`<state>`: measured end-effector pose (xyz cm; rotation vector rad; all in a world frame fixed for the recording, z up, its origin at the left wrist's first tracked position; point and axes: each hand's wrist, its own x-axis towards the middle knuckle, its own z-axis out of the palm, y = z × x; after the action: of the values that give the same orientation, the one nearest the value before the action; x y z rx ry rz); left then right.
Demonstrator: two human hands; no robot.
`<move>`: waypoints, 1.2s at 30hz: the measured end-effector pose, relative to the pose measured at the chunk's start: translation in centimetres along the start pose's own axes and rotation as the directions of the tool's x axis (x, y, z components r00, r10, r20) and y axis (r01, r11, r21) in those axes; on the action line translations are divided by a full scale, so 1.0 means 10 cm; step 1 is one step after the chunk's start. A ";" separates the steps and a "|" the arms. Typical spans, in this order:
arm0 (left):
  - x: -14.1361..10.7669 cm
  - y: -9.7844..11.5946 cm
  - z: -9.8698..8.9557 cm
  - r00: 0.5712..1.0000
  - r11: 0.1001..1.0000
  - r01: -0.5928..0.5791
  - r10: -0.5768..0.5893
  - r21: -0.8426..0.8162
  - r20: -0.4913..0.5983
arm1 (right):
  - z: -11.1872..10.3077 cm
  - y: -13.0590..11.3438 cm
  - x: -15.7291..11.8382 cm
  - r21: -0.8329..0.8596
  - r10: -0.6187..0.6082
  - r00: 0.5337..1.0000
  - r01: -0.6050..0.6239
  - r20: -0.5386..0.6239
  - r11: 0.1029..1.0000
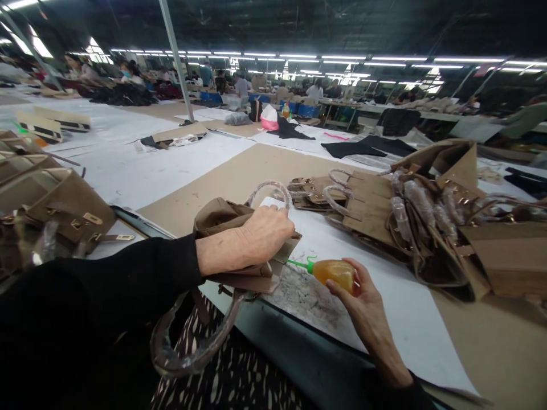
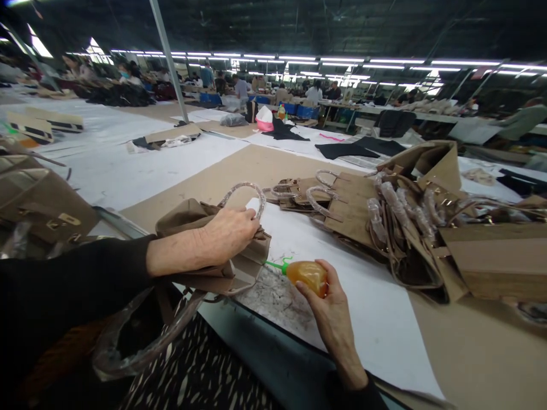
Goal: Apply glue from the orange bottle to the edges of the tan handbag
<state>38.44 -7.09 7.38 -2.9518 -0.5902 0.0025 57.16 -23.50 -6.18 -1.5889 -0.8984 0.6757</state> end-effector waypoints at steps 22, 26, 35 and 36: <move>-0.44 0.22 0.06 0.999 0.994 0.019 -0.024 0.106 0.045 | -0.02 0.00 -0.13 0.026 0.053 0.993 -0.056 0.102 0.998; -0.50 0.25 0.08 0.998 0.995 0.026 -0.031 0.098 0.053 | -0.04 -0.03 -0.14 0.048 0.063 0.993 -0.068 0.103 0.997; -0.62 0.27 0.17 0.999 0.997 0.014 -0.017 0.076 0.035 | -0.03 -0.09 -0.19 0.050 0.113 0.987 -0.119 0.112 0.992; -0.63 0.27 0.18 0.999 0.997 0.011 -0.014 0.070 0.032 | -0.03 -0.10 -0.20 0.050 0.117 0.986 -0.124 0.118 0.991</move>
<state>33.62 -11.71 5.09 -2.8857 -0.6005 0.0688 56.14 -25.30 -5.23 -1.5754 -0.8639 0.8781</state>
